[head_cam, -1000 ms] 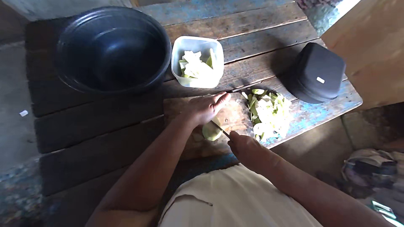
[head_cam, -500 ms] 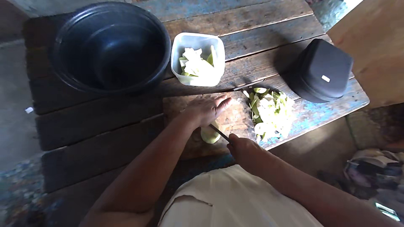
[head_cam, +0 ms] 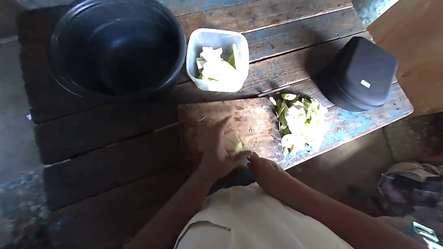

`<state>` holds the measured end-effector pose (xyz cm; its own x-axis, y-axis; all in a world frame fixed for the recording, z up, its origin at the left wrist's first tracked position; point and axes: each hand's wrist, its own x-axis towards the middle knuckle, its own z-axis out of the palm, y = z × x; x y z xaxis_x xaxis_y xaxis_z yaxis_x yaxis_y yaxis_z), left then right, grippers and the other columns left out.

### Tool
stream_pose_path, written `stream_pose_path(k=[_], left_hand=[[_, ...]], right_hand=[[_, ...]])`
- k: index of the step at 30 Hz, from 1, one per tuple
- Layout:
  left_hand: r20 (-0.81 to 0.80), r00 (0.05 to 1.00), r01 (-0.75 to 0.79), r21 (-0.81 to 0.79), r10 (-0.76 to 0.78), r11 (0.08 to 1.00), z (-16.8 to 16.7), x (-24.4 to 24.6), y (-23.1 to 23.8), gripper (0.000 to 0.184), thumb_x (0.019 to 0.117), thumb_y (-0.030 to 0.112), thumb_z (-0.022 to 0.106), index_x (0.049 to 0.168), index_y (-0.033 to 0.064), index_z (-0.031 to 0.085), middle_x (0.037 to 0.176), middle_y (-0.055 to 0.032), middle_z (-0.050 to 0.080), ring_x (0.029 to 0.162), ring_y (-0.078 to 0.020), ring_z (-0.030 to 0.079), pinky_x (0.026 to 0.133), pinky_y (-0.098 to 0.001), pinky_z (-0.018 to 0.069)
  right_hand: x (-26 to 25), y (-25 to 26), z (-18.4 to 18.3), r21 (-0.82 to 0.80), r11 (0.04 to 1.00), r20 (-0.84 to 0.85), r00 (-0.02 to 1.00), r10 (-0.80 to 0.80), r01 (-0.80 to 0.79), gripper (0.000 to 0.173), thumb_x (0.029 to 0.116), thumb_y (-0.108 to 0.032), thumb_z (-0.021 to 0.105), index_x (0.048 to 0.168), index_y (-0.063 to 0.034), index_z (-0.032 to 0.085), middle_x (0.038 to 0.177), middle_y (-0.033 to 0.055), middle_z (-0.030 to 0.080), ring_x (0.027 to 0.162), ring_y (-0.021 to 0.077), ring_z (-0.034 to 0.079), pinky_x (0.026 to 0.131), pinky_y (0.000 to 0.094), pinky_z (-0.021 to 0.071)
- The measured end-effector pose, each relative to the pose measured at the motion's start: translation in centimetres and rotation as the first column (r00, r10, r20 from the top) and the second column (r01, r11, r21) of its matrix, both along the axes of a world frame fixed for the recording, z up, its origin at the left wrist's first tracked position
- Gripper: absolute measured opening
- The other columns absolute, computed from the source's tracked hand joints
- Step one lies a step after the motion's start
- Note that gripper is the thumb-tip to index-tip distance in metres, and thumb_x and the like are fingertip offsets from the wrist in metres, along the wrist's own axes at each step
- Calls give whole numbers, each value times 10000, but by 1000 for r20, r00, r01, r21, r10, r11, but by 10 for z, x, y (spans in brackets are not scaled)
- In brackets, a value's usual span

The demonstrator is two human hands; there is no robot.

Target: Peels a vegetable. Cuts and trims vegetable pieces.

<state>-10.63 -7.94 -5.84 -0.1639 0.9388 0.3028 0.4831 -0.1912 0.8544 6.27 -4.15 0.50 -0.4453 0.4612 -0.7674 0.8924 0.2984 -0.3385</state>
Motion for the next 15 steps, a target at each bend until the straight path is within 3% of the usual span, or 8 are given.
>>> stream_pose_path(k=[2, 4, 5, 8, 10, 13, 15], left_hand=[[-35, 992, -120, 94, 124, 988, -18, 19, -16, 830, 829, 406, 812, 1418, -51, 447, 1340, -223, 605, 1272, -284, 576, 1092, -478, 458], [-103, 977, -173, 123, 186, 977, -26, 28, -17, 669, 887, 287, 761, 1396, -58, 497, 1320, -222, 630, 1301, -321, 568, 1166, -549, 352], [-127, 972, -182, 137, 199, 974, -28, 29, -15, 581, 908, 240, 734, 1371, -48, 533, 1309, -215, 638, 1294, -321, 574, 1172, -551, 340], [-156, 965, -181, 191, 212, 965, -30, 31, -11, 431, 920, 174, 698, 1299, -16, 616, 1256, -210, 636, 1213, -303, 593, 1055, -430, 478], [-157, 965, -176, 210, 210, 962, -29, 32, -10, 413, 912, 162, 706, 1280, -10, 630, 1234, -208, 630, 1163, -293, 603, 1009, -418, 494], [-183, 963, -155, 216, 196, 964, -31, 33, -13, 399, 914, 170, 711, 1271, 5, 642, 1233, -205, 631, 1138, -299, 610, 991, -437, 494], [-192, 965, -140, 206, 180, 969, -31, 29, -13, 398, 910, 178, 719, 1263, 7, 655, 1236, -210, 634, 1133, -311, 622, 987, -454, 505]], right_hand=[[-2, -2, -5, -6, 1000, 19, 1000, -10, 10, 377, 1124, -263, 333, 1379, -9, 445, 1159, 241, 639, 1119, 394, 657, 927, 534, 522], [-6, -3, -6, -19, 999, 58, 997, -41, 42, 353, 1123, -266, 338, 1356, -23, 445, 1148, 235, 636, 1110, 396, 658, 913, 536, 525], [-7, -3, -6, -15, 999, 68, 997, -48, 49, 343, 1122, -268, 342, 1344, -28, 447, 1137, 232, 636, 1099, 394, 661, 907, 535, 527], [-8, -3, -6, 1, 999, 60, 998, -38, 38, 335, 1122, -267, 347, 1332, -24, 444, 1117, 227, 637, 1084, 391, 666, 898, 531, 530], [-10, -3, -8, 5, 1000, 70, 998, 0, 0, 335, 1121, -247, 348, 1358, -23, 425, 1154, 229, 630, 1111, 391, 659, 917, 531, 527], [-15, -7, -23, 19, 999, 84, 996, 43, -44, 411, 1097, -144, 373, 1490, -23, 354, 1275, 247, 604, 1137, 417, 651, 933, 565, 525], [-21, -8, -32, 31, 999, 110, 994, 24, -28, 391, 1097, -144, 374, 1476, -47, 357, 1270, 246, 613, 1135, 426, 653, 921, 577, 528]])
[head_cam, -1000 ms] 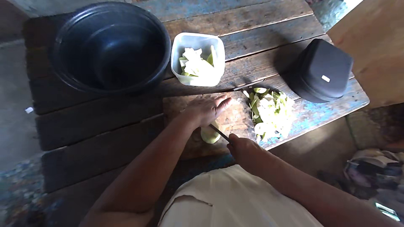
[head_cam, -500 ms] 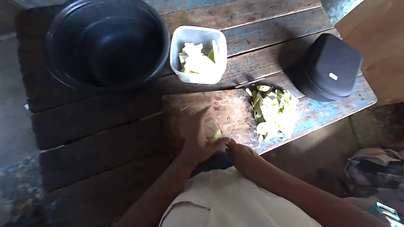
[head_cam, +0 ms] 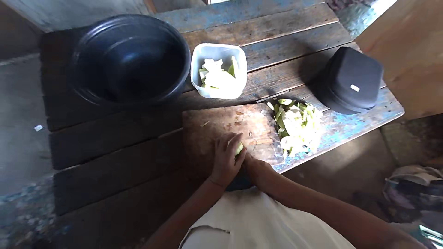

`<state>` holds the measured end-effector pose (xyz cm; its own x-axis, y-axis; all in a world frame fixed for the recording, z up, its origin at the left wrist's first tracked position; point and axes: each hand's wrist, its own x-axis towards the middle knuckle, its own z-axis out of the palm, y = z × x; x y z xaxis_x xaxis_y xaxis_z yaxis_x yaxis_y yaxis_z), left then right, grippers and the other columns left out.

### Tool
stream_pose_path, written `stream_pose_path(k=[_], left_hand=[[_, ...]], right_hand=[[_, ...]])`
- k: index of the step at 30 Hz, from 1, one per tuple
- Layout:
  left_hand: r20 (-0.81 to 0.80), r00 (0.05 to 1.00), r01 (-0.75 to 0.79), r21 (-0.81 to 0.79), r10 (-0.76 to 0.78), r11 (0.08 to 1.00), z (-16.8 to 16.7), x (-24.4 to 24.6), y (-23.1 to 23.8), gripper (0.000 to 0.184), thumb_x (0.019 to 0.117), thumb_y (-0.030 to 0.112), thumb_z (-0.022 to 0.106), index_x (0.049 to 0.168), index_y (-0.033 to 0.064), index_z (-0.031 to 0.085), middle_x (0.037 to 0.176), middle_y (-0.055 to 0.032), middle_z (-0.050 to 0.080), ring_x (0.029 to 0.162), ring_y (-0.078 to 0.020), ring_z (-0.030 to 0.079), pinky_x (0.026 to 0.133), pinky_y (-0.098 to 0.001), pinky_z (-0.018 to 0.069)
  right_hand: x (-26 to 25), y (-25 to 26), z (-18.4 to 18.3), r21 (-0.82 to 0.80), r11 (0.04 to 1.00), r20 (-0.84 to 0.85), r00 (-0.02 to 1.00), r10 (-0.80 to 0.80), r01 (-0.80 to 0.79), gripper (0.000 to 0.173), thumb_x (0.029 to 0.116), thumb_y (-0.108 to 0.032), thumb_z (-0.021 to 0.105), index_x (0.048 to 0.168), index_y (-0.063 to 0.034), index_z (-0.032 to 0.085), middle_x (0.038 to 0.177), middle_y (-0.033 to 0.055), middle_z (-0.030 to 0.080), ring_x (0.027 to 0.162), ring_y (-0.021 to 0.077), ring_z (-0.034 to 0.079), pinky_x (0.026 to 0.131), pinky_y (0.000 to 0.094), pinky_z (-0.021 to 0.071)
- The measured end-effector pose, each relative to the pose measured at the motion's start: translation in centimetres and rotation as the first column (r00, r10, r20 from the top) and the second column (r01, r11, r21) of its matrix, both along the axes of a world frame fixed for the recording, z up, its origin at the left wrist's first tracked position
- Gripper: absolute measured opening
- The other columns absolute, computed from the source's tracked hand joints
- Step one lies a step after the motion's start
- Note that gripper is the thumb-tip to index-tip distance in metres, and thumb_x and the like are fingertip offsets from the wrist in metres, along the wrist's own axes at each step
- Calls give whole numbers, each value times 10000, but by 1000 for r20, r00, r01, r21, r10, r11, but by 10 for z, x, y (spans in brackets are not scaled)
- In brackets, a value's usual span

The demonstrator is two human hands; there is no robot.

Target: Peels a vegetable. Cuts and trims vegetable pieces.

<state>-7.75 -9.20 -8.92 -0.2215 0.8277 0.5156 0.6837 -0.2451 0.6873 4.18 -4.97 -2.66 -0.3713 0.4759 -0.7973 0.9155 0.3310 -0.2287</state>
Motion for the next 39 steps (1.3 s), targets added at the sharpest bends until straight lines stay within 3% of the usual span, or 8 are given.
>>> stream_pose_path(k=[7, 13, 19, 24, 30, 33, 36, 39], left_hand=[[367, 909, -86, -300, 198, 950, 12, -62, 34, 465, 935, 102, 694, 1348, -38, 535, 1277, -189, 621, 1146, -222, 630, 997, -396, 525], [577, 805, 43, -289, 138, 956, 2, -90, 44, 608, 911, 110, 718, 1438, -9, 440, 1294, -158, 597, 1147, -173, 613, 968, -341, 535], [427, 886, 77, -518, 179, 852, 11, -93, 30, 829, 894, 5, 643, 1604, 100, 224, 1566, -188, 388, 1368, -321, 466, 1063, -502, 448], [93, 912, -209, -734, 399, 647, 27, -89, 6, 966, 902, 152, 752, 1622, 63, 114, 1527, -358, 311, 1351, -532, 406, 1062, -640, 409], [217, 902, -142, -666, 372, 732, 18, -76, -34, 772, 929, 133, 734, 1548, -26, 302, 1486, -282, 460, 1344, -347, 518, 1117, -465, 435], [294, 888, -96, -636, 355, 766, 16, -59, -32, 710, 905, 119, 760, 1488, -27, 381, 1367, -254, 566, 1219, -289, 616, 1032, -425, 514], [358, 880, -32, -612, 313, 790, 12, -36, -22, 703, 883, 101, 772, 1466, -29, 401, 1346, -246, 575, 1177, -277, 637, 986, -418, 547], [386, 894, 34, -563, 226, 826, 9, -9, -4, 685, 880, 119, 772, 1447, -39, 421, 1338, -246, 575, 1139, -272, 650, 958, -422, 561]], right_hand=[[3, -2, -2, 9, 1000, 20, 1000, -5, 4, 465, 1073, -116, 414, 1525, -70, 313, 1279, 247, 615, 1135, 430, 655, 932, 588, 526], [37, 8, -1, -54, 999, -166, 986, -17, 8, 397, 1104, -298, 411, 1349, -7, 527, 1150, 249, 654, 1106, 405, 651, 952, 576, 499], [102, 10, 6, -177, 973, -282, 940, -192, 146, 300, 1082, -274, 469, 1082, -9, 608, 849, 130, 581, 766, 243, 582, 727, 432, 483], [105, 3, 3, -224, 946, -385, 870, -308, 235, 345, 1049, -185, 476, 1353, -27, 511, 955, 137, 617, 810, 216, 613, 766, 404, 515], [106, -2, 1, -442, 829, -598, 577, -557, 342, 383, 1039, -184, 372, 1385, -49, 466, 858, -13, 622, 566, 56, 557, 517, 227, 501], [108, -1, -5, -396, 794, -601, 523, -604, 461, 399, 1063, -170, 356, 1430, -30, 428, 876, 4, 621, 512, 52, 530, 466, 222, 485], [95, -5, -18, -65, 851, -572, 680, -459, 520, 447, 1073, -157, 428, 1500, -27, 421, 983, 106, 636, 666, 162, 598, 628, 340, 535], [79, -12, -34, 107, 868, -554, 754, -352, 484, 498, 1058, -139, 477, 1527, 15, 412, 1343, 271, 603, 1184, 363, 640, 1049, 483, 485]])
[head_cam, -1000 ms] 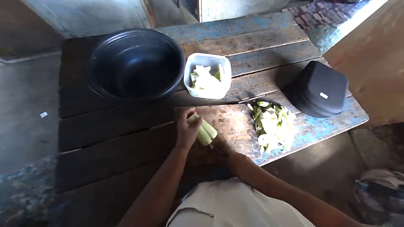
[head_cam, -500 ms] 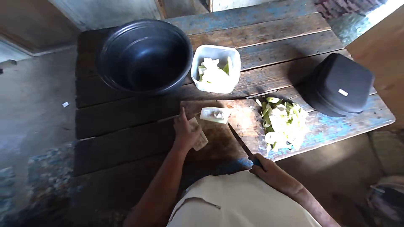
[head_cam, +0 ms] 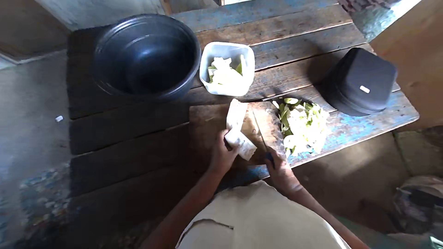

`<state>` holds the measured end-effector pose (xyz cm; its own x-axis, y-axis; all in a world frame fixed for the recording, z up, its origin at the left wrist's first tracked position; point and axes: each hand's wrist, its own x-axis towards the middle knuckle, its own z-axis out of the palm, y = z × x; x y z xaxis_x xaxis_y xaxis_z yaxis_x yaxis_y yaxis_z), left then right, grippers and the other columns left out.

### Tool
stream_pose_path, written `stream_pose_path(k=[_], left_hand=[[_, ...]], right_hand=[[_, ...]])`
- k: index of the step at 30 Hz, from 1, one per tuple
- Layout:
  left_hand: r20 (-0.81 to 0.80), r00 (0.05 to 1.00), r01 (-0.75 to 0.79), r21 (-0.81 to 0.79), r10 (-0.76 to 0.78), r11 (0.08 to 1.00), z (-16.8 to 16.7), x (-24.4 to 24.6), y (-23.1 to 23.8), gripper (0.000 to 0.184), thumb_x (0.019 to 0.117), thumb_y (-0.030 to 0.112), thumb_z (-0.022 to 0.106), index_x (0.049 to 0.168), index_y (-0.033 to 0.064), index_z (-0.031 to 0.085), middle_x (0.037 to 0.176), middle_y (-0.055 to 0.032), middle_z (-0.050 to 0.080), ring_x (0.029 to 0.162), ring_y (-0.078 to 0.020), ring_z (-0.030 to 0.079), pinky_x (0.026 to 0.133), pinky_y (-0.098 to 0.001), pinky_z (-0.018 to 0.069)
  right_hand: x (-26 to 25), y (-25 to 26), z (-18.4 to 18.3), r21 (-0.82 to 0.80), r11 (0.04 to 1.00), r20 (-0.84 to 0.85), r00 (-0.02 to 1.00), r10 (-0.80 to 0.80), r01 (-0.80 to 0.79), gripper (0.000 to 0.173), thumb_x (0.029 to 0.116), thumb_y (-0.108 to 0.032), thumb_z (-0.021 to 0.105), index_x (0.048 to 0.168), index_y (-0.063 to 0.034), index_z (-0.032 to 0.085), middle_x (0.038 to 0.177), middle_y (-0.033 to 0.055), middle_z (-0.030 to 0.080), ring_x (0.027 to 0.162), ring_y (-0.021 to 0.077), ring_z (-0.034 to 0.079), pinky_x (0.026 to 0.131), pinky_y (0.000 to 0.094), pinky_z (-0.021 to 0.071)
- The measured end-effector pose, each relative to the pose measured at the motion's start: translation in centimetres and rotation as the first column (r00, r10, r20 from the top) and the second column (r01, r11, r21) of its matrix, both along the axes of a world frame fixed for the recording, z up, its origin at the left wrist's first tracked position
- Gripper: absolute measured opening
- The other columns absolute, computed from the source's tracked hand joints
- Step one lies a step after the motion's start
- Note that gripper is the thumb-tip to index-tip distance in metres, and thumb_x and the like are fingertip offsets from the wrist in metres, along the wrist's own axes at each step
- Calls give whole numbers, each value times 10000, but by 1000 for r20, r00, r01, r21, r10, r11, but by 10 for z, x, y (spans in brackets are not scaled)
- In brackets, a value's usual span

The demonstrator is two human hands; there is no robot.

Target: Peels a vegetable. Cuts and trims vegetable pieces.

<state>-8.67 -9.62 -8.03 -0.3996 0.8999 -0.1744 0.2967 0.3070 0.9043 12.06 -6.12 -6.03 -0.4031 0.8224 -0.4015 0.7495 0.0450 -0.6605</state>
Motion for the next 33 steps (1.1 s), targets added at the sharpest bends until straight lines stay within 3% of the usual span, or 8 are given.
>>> stream_pose_path(k=[2, 5, 9, 14, 21, 25, 29, 33], left_hand=[[-39, 998, 57, 47, -55, 997, -1, 14, 14, 679, 878, 94, 770, 1441, -66, 426, 1272, -258, 613, 1093, -280, 666, 949, -425, 559], [-96, 988, 125, 36, -121, 992, 1, 18, 35, 582, 870, 84, 784, 1362, -51, 504, 1036, -196, 659, 903, -255, 671, 844, -420, 569], [-131, 979, 160, 24, -155, 987, 1, 21, 47, 517, 846, 57, 794, 1276, -45, 527, 965, -172, 657, 838, -240, 664, 803, -422, 567], [-36, 987, 156, -21, -157, 988, 4, 29, 53, 630, 917, 76, 736, 1435, -51, 400, 1020, -199, 638, 837, -238, 666, 787, -395, 575], [-56, 982, 183, 1, -183, 983, -1, 33, 59, 509, 893, 65, 753, 1315, -55, 495, 974, -182, 645, 822, -231, 662, 785, -405, 573], [-30, 982, 187, -1, -187, 982, -6, 34, 61, 474, 878, 56, 768, 1263, -35, 506, 943, -166, 657, 791, -214, 673, 756, -397, 583], [81, 980, 187, -76, -181, 979, 2, 38, 64, 483, 893, 22, 746, 1289, -26, 475, 919, -164, 648, 655, -209, 689, 605, -379, 615], [133, 972, 204, -62, -195, 977, 1, 37, 68, 461, 872, 6, 766, 1225, -6, 469, 861, -144, 627, 627, -208, 676, 579, -376, 606]], right_hand=[[-3, -7, -4, 19, 1000, -52, 998, -17, 18, 485, 1054, -127, 471, 1505, 44, 432, 1331, 278, 609, 1184, 361, 641, 1054, 464, 481], [8, -15, 2, -47, 997, -195, 978, -73, 65, 437, 1046, -142, 455, 1449, 24, 492, 1059, 164, 667, 828, 191, 646, 787, 350, 545], [29, -22, 17, 3, 995, -282, 955, -91, 96, 416, 1043, -174, 447, 1404, 12, 538, 915, 78, 647, 684, 75, 582, 654, 253, 517], [25, -27, 24, 74, 996, 4, 999, -48, 48, 420, 1063, -156, 432, 1416, 52, 524, 1157, 256, 678, 1002, 363, 694, 912, 489, 536], [8, -23, 28, 29, 999, 275, 961, 37, -46, 378, 1092, -180, 388, 1388, 12, 522, 1222, 246, 641, 997, 384, 707, 837, 497, 567], [3, -33, 21, 205, 979, 368, 927, -66, -12, 320, 1072, -157, 416, 1264, 26, 595, 1026, 242, 694, 865, 393, 730, 718, 504, 586], [-8, -22, 36, -60, 997, 514, 858, -10, 47, 374, 1112, -185, 304, 1378, 3, 487, 1188, 240, 646, 1059, 392, 689, 865, 506, 558], [-14, -8, 44, -180, 981, 580, 814, 46, 73, 391, 1120, -194, 276, 1420, -3, 438, 1242, 249, 622, 1117, 396, 668, 905, 521, 540]])
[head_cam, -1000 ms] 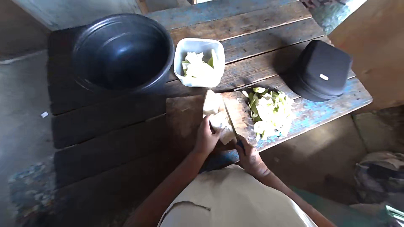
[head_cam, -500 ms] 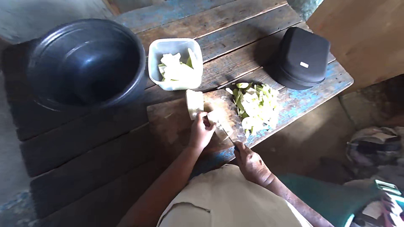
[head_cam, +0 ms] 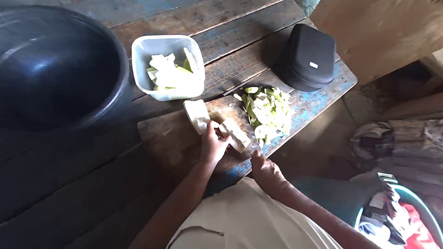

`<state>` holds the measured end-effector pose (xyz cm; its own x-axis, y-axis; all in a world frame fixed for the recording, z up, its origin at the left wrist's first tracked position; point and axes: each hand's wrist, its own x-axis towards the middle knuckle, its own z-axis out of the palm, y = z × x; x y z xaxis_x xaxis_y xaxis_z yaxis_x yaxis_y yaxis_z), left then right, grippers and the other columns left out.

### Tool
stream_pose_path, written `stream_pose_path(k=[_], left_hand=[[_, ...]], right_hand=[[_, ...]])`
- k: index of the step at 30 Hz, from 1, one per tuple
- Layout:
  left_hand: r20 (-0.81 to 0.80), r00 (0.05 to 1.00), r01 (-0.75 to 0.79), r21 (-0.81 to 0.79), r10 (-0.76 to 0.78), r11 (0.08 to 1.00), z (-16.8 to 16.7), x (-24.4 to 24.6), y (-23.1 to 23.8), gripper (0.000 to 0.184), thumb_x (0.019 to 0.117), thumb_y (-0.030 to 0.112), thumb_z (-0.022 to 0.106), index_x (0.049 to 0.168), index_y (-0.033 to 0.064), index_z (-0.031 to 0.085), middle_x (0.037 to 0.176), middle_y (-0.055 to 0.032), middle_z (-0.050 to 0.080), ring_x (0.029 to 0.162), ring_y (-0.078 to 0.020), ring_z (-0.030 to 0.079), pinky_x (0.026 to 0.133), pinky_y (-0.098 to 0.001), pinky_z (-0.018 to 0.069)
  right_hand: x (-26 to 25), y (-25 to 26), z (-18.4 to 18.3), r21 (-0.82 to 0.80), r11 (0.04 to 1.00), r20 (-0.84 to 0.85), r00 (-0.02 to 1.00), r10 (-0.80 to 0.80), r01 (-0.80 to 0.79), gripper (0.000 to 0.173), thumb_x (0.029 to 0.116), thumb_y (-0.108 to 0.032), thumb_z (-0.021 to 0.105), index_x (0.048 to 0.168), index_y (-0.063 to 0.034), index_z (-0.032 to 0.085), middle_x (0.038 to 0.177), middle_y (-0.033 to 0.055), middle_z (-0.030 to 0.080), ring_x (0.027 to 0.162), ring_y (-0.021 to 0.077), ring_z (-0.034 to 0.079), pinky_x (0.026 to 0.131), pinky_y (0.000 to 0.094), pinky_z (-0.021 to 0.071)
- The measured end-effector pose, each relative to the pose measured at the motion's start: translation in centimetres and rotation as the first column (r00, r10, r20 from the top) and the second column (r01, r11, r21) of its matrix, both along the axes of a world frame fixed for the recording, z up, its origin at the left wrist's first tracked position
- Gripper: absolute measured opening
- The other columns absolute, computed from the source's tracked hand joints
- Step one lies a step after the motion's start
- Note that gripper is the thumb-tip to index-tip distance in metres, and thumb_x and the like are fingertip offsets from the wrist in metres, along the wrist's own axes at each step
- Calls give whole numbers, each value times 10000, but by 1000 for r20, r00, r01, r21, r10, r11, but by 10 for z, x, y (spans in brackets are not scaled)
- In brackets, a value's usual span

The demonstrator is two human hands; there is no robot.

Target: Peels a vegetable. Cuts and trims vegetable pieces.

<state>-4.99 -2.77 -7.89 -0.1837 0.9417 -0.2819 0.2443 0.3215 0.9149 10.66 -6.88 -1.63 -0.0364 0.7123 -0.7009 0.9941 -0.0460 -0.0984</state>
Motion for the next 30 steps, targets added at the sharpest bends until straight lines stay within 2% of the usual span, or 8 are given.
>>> stream_pose_path(k=[9, 12, 14, 21, 23, 25, 28, 30], left_hand=[[-83, 996, 33, 92, -25, 995, -12, -3, 3, 484, 819, 18, 812, 1180, -1, 490, 833, -131, 630, 637, -211, 669, 597, -402, 600], [-178, 984, 46, 174, -14, 984, -20, -5, 3, 520, 777, 32, 833, 1183, -45, 516, 885, -193, 678, 776, -296, 691, 739, -488, 576], [-187, 982, 35, 178, -1, 983, -21, -4, 1, 521, 775, 32, 826, 1187, -48, 519, 907, -207, 676, 812, -311, 693, 761, -503, 574], [-20, 999, -26, -15, 26, 1000, -8, 0, 3, 490, 867, 15, 766, 1252, -3, 464, 900, -173, 643, 661, -257, 688, 604, -432, 608], [-63, 998, -15, 14, 16, 1000, -10, 2, 3, 513, 855, 12, 772, 1264, -13, 464, 908, -176, 643, 679, -262, 690, 621, -439, 608], [-127, 992, 1, 90, 11, 996, -16, 2, 0, 535, 827, 8, 783, 1267, -36, 483, 915, -194, 668, 724, -289, 693, 660, -473, 599], [-120, 993, 9, 115, 5, 993, -17, -2, -5, 519, 833, 0, 762, 1270, -41, 485, 903, -177, 673, 714, -257, 696, 663, -444, 607], [-114, 993, 24, 120, -11, 992, -12, -10, -13, 514, 853, 10, 743, 1290, -65, 483, 919, -173, 667, 753, -224, 684, 708, -406, 596]], right_hand=[[-17, 23, -7, -98, 995, 69, 998, 16, -9, 354, 1093, -104, 331, 1436, -41, 391, 1273, 238, 618, 1175, 402, 645, 945, 543, 526], [-24, 33, -12, -114, 993, 75, 997, 12, -3, 364, 1070, -76, 379, 1432, -50, 397, 1285, 241, 619, 1188, 413, 637, 946, 570, 518], [-22, 33, -11, -120, 993, 53, 999, 13, -6, 382, 1080, -93, 374, 1459, -48, 381, 1303, 246, 612, 1206, 416, 626, 969, 572, 505], [30, 0, -21, -131, 991, -60, 997, -49, 41, 389, 1114, -264, 367, 1415, -21, 414, 1199, 262, 643, 1140, 423, 653, 944, 577, 514], [30, 9, -25, -153, 988, -82, 997, -4, -8, 384, 1106, -199, 377, 1420, 20, 418, 1293, 272, 596, 1191, 420, 625, 976, 554, 502], [26, 19, -27, -180, 970, -84, 985, 147, -160, 426, 1086, -96, 384, 1471, 84, 415, 1471, 309, 433, 1292, 446, 541, 1053, 533, 462], [34, 14, -18, -108, 993, -185, 982, 31, -52, 406, 1116, -259, 355, 1399, 14, 455, 1267, 266, 611, 1194, 407, 624, 992, 556, 492], [45, 10, -5, -11, 1000, -330, 944, -16, 13, 392, 1080, -303, 469, 1283, 25, 537, 1058, 238, 653, 1009, 384, 662, 887, 549, 510]])
